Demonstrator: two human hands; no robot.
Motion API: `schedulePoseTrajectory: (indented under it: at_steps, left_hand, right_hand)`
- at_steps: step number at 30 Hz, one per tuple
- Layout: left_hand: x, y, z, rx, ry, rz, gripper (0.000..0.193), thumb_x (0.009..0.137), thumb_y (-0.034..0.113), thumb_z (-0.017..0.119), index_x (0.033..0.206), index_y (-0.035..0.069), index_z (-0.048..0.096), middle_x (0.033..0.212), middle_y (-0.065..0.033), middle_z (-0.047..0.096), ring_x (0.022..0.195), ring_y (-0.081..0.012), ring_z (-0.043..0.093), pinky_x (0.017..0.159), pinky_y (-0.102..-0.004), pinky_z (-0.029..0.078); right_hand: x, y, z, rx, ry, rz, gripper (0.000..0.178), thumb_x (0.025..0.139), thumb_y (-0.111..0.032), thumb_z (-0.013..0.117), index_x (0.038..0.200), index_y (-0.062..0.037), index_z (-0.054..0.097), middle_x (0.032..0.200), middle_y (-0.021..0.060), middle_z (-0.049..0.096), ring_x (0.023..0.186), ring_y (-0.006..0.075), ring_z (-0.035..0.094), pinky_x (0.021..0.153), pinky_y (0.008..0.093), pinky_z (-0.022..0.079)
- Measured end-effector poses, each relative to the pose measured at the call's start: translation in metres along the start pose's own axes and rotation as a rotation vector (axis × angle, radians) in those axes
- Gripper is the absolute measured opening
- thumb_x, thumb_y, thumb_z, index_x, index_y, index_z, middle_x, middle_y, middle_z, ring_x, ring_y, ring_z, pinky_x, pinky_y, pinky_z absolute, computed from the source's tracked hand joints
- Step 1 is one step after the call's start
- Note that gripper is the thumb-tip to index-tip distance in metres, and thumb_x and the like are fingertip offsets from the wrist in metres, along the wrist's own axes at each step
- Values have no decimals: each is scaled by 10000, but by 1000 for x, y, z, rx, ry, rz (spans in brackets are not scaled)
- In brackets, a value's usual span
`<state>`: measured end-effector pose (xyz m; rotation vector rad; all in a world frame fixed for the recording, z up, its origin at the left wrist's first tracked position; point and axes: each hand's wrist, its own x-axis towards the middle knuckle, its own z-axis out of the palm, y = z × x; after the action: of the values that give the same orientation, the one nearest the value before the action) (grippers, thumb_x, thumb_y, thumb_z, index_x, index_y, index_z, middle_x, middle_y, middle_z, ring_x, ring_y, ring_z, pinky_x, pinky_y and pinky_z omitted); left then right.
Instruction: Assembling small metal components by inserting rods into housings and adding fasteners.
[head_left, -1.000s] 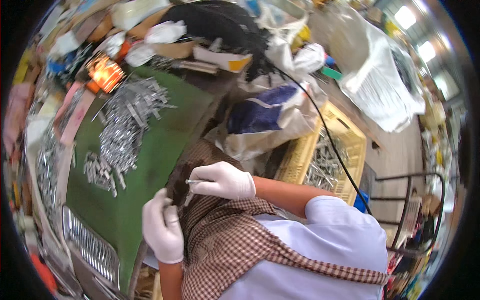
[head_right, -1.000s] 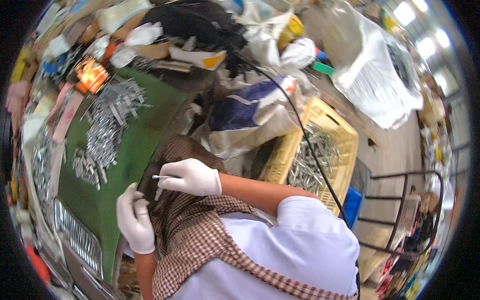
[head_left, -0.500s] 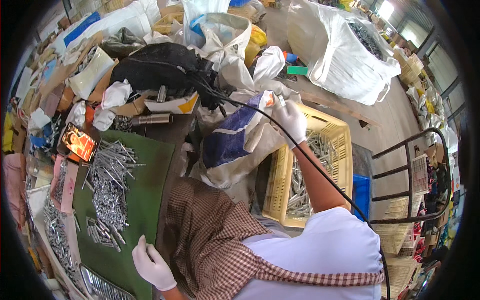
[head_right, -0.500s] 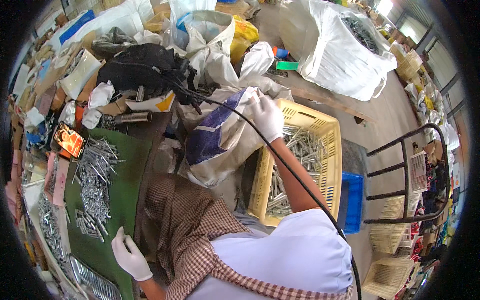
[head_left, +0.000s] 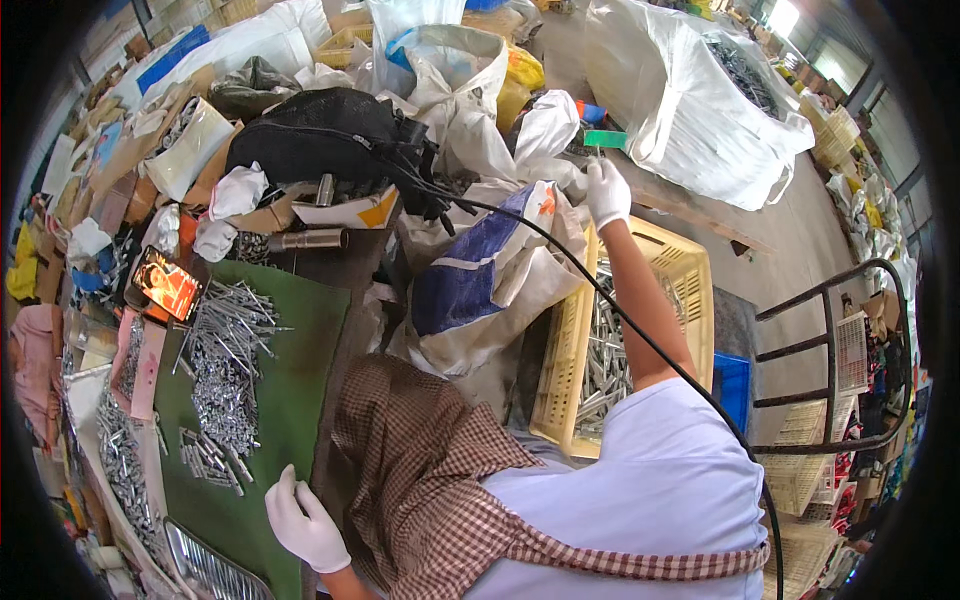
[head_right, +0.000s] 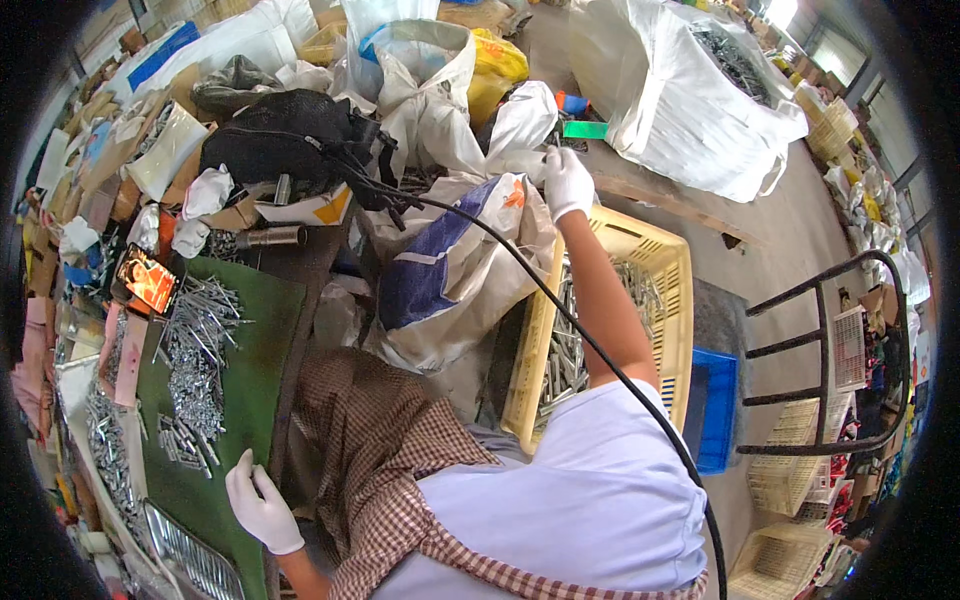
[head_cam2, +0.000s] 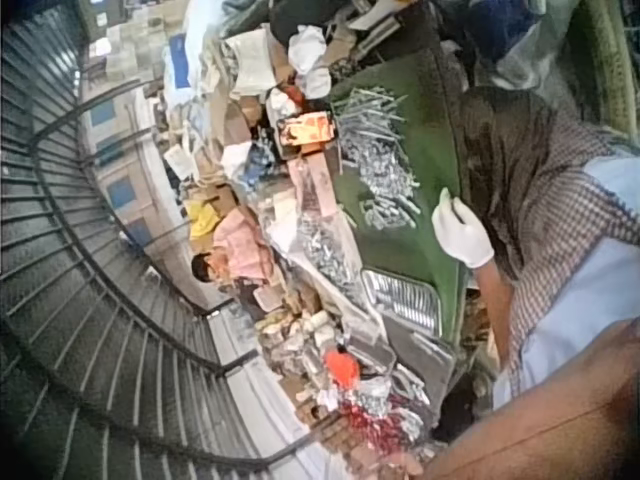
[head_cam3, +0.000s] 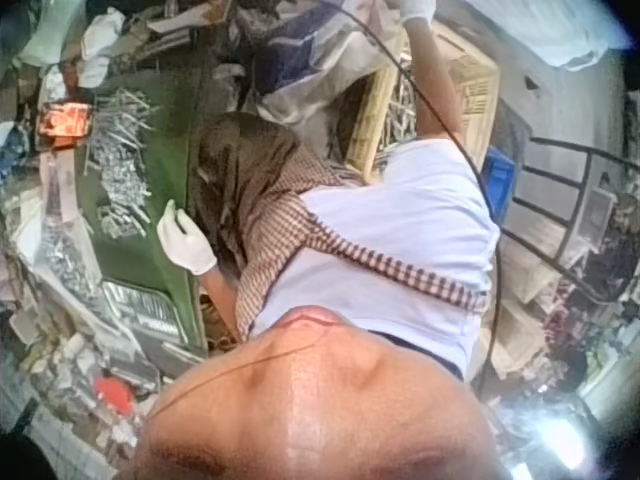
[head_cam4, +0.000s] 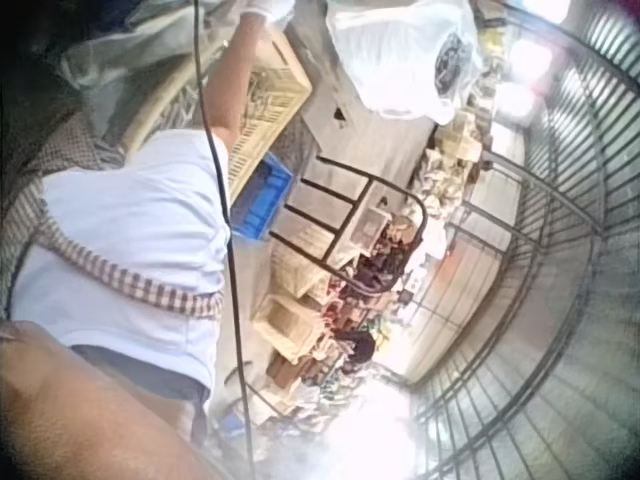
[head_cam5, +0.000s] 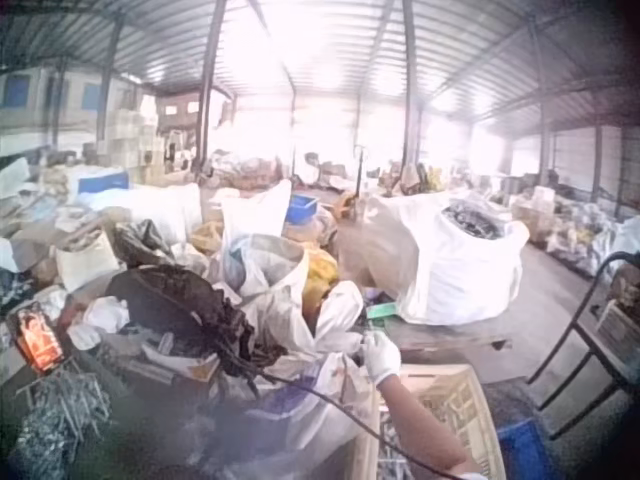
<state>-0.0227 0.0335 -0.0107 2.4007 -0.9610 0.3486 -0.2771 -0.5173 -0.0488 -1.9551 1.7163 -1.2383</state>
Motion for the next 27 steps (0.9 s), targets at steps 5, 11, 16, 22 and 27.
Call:
schedulePoseTrajectory:
  at_steps: [5,11,16,22,27]
  left_hand:
    - [4,-2,-1,25,-5,34,232,912,3,622,1132,-10,697,964,-160,648,885,-336,625,806,-435,502]
    - [-6,-6,-4,7,52,-16,226,882,21,662,1100,34,717,946,-140,660,872,-338,634,803,-432,507]
    - [14,11,2,-123,22,91,200,859,97,704,1058,101,715,902,-133,671,834,-350,653,749,-452,521]
    - [-18,-10,-32,-156,5,-25,202,857,91,711,1057,108,724,962,-110,704,858,-316,678,775,-417,550]
    - [50,-67,-73,296,17,-135,142,951,179,616,1026,96,704,995,-123,669,922,-314,663,833,-430,540]
  right_hand:
    - [-80,48,32,-132,-213,-343,380,1007,-382,511,1098,-66,700,1053,245,703,1042,424,660,907,483,506]
    - [-196,-71,71,204,-519,-55,388,979,-453,577,1154,-126,691,1029,225,707,1026,400,670,881,473,521]
    - [-167,-11,191,-635,-490,-640,488,959,-234,618,1424,-96,561,1478,206,515,1394,357,458,1130,387,406]
    - [-207,-142,105,279,-372,-240,271,1041,-197,531,1222,-7,599,1140,218,689,1079,353,654,945,414,497]
    - [-235,-159,70,588,-327,-481,227,1008,-75,506,1159,21,646,1074,183,692,994,335,654,923,396,504]
